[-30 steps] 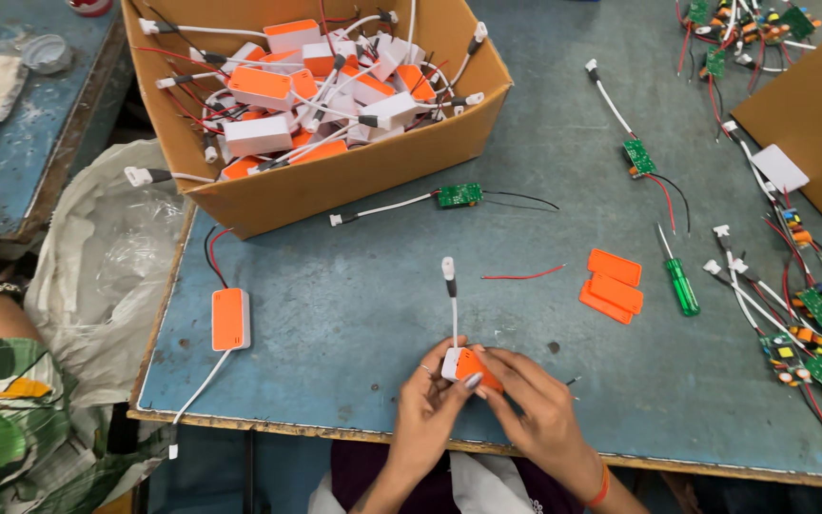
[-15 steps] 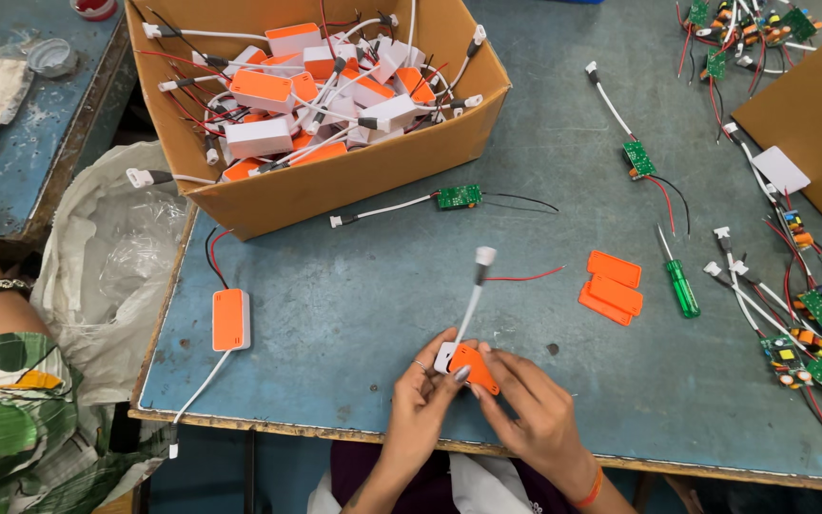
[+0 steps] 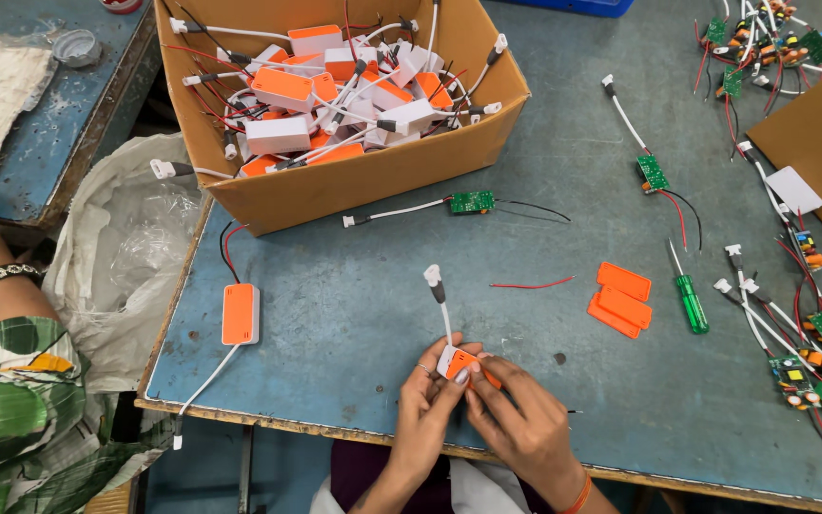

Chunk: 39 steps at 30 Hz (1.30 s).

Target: The person assembles small electronic devices by placing circuit boards into white plastic housings, connecting wires, and closing orange covers. Completed units are placed into a cardboard box. The person repeats this process for multiple units.

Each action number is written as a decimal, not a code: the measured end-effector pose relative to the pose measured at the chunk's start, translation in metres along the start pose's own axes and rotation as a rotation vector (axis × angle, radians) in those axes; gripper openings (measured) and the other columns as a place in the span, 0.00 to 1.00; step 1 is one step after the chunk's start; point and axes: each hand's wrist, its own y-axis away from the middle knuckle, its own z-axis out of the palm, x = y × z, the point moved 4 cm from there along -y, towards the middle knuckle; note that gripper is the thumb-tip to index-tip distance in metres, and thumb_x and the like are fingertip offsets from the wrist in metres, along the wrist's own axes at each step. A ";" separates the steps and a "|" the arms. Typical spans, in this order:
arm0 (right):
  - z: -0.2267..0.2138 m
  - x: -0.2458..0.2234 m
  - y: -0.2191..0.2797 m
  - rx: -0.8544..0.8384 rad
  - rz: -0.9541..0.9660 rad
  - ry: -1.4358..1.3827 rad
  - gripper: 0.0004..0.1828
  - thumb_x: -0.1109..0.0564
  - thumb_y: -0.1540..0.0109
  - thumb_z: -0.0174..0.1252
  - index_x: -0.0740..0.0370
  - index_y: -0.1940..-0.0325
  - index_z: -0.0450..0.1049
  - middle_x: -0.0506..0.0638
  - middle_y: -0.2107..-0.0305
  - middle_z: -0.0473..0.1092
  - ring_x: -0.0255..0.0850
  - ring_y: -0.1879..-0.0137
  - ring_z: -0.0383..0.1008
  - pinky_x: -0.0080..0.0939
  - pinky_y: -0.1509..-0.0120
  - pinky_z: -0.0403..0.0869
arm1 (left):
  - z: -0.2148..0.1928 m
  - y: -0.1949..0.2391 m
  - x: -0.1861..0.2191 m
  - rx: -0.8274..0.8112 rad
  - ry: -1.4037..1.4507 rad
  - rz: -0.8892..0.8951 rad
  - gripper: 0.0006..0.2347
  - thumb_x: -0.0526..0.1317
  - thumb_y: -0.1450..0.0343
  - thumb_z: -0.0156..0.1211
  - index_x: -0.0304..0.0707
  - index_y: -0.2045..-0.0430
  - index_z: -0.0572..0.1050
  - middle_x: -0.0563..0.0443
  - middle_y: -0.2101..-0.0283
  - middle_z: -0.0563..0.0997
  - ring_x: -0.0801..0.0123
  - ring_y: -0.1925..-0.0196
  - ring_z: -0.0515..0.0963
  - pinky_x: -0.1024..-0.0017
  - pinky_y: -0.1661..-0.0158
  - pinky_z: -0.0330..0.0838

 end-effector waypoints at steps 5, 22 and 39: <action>0.001 0.000 0.002 -0.002 0.001 0.010 0.15 0.61 0.45 0.70 0.67 0.56 0.79 0.57 0.56 0.76 0.48 0.56 0.81 0.40 0.56 0.80 | -0.001 -0.001 0.000 0.009 0.037 0.037 0.18 0.33 0.25 0.50 0.25 0.39 0.67 0.38 0.44 0.81 0.65 0.43 0.81 0.70 0.42 0.74; -0.001 -0.004 0.011 -0.022 0.061 0.020 0.17 0.60 0.44 0.70 0.68 0.53 0.79 0.58 0.56 0.75 0.49 0.56 0.81 0.40 0.56 0.80 | 0.001 -0.007 0.007 0.194 -0.113 -0.070 0.20 0.44 0.22 0.36 0.28 0.52 0.76 0.40 0.55 0.87 0.65 0.55 0.87 0.69 0.57 0.82; -0.001 -0.004 0.004 -0.066 0.169 0.030 0.20 0.59 0.47 0.70 0.63 0.51 0.78 0.53 0.57 0.75 0.47 0.57 0.79 0.42 0.61 0.78 | 0.003 -0.007 0.007 0.209 -0.170 -0.012 0.20 0.44 0.21 0.39 0.26 0.49 0.76 0.40 0.55 0.87 0.67 0.54 0.86 0.70 0.57 0.83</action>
